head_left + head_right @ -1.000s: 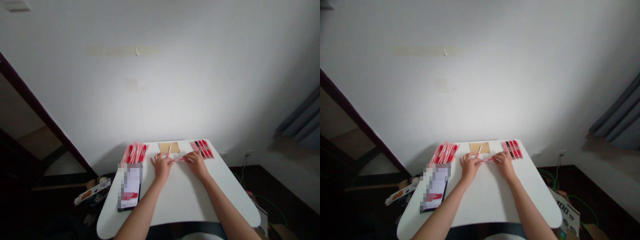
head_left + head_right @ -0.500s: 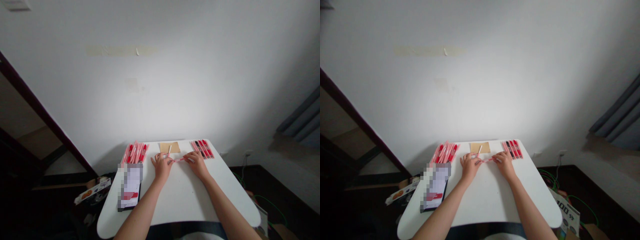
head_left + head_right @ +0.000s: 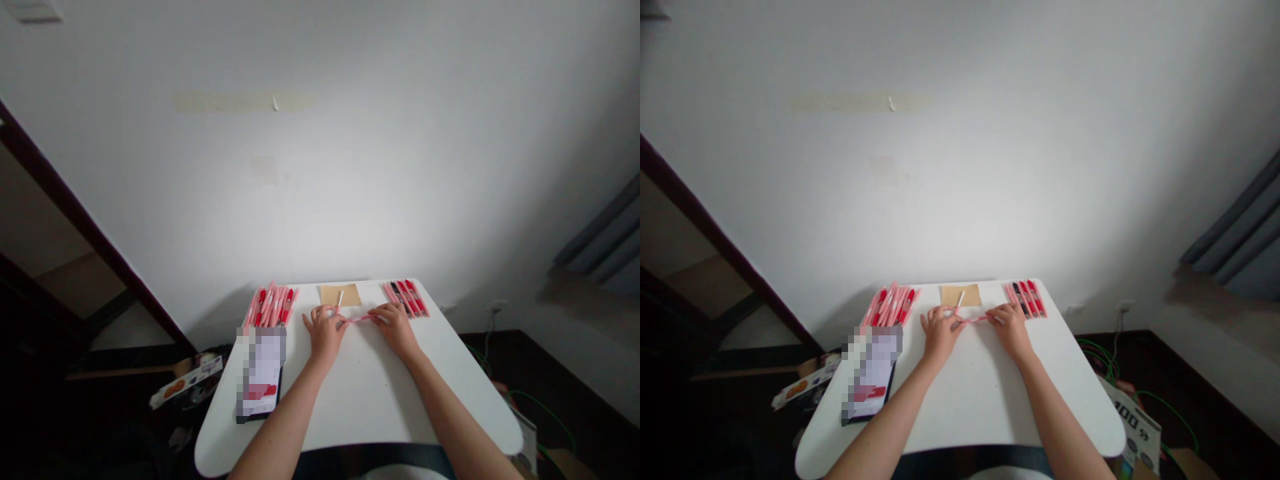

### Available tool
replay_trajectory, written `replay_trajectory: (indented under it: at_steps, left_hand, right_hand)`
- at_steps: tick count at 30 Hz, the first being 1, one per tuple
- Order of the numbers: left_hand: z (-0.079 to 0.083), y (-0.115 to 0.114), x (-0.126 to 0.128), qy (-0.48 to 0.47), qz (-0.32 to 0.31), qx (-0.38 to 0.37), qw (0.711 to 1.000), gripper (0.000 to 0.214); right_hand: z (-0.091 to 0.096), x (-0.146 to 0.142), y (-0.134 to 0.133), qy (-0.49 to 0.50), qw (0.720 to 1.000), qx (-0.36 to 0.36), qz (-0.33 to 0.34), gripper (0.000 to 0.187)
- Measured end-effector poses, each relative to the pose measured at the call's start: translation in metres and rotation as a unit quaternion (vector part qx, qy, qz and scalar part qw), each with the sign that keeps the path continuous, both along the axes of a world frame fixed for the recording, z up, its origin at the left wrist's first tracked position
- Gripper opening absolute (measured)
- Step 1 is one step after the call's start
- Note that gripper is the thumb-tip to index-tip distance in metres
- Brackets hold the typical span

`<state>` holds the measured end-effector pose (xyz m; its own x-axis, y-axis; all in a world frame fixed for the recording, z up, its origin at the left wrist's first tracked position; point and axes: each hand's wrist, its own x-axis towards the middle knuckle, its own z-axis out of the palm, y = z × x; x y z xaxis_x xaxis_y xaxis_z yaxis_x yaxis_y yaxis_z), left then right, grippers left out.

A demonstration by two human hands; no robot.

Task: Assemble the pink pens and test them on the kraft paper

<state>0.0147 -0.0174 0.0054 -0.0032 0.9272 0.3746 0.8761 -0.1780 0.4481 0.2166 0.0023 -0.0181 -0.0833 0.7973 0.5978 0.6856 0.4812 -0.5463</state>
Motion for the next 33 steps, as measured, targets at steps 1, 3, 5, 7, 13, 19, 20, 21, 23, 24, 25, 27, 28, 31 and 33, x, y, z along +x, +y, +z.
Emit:
replay_trajectory:
  at_steps: [1,3,5,7,13,19,20,21,23,24,25,27,28,31,33]
  left_hand:
    - [0.0005,-0.0004,0.0001,0.001,0.002,0.002,1.000,0.009]
    - [0.0016,-0.0012,0.0003,0.004,0.005,0.005,1.000,0.009]
    - [0.0023,-0.0019,0.0004,0.007,0.007,0.009,1.000,0.009]
    - [0.0024,-0.0020,0.0003,0.010,0.010,0.014,1.000,0.009]
    - [0.0006,-0.0012,0.0000,0.020,0.016,0.019,0.999,0.011]
    - [0.0004,-0.0007,0.0020,0.025,0.020,0.013,0.999,0.011]
    - [0.0002,-0.0004,0.0026,0.025,0.019,0.015,0.999,0.011]
    - [-0.0001,0.0001,0.0032,0.024,0.018,0.017,0.999,0.010]
    - [-0.0007,0.0010,0.0045,0.023,0.018,0.024,0.999,0.009]
    - [-0.0008,0.0014,0.0050,0.024,0.017,0.029,0.999,0.009]
    - [-0.0009,0.0016,0.0054,0.027,0.015,0.031,0.999,0.008]
    - [-0.0004,0.0015,0.0058,0.034,0.008,0.035,0.999,0.007]
    - [0.0001,0.0012,0.0059,0.037,0.005,0.035,0.999,0.007]
    - [0.0021,0.0000,0.0059,0.043,0.004,0.028,0.999,0.007]
    - [0.0029,-0.0004,0.0061,0.045,0.005,0.023,0.999,0.007]
  right_hand:
    - [-0.0003,0.0002,0.0001,0.004,1.000,0.001,-0.006,0.026]
    - [-0.0005,0.0007,0.0001,0.012,1.000,0.002,-0.018,0.029]
    - [-0.0003,0.0010,-0.0001,0.019,0.999,0.002,-0.031,0.031]
    - [0.0000,0.0012,-0.0003,0.026,0.999,0.001,-0.041,0.033]
    - [0.0001,0.0018,-0.0008,0.034,0.998,-0.003,-0.047,0.034]
    - [-0.0011,0.0023,0.0004,0.031,0.998,-0.002,-0.054,0.035]
    - [-0.0014,0.0023,0.0007,0.030,0.998,-0.002,-0.053,0.035]
    - [-0.0015,0.0023,0.0009,0.028,0.998,-0.002,-0.052,0.035]
    - [-0.0015,0.0023,0.0011,0.026,0.998,-0.001,-0.051,0.035]
    - [-0.0013,0.0022,0.0010,0.025,0.998,0.000,-0.051,0.035]
    - [-0.0009,0.0020,0.0009,0.024,0.998,0.000,-0.051,0.035]
    - [-0.0001,0.0015,0.0006,0.022,0.998,0.001,-0.051,0.035]
    - [0.0003,0.0012,0.0004,0.023,0.998,0.002,-0.050,0.035]
    - [0.0009,0.0005,0.0000,0.027,0.998,0.004,-0.050,0.035]
    - [0.0006,0.0005,0.0000,0.029,0.998,0.002,-0.051,0.035]
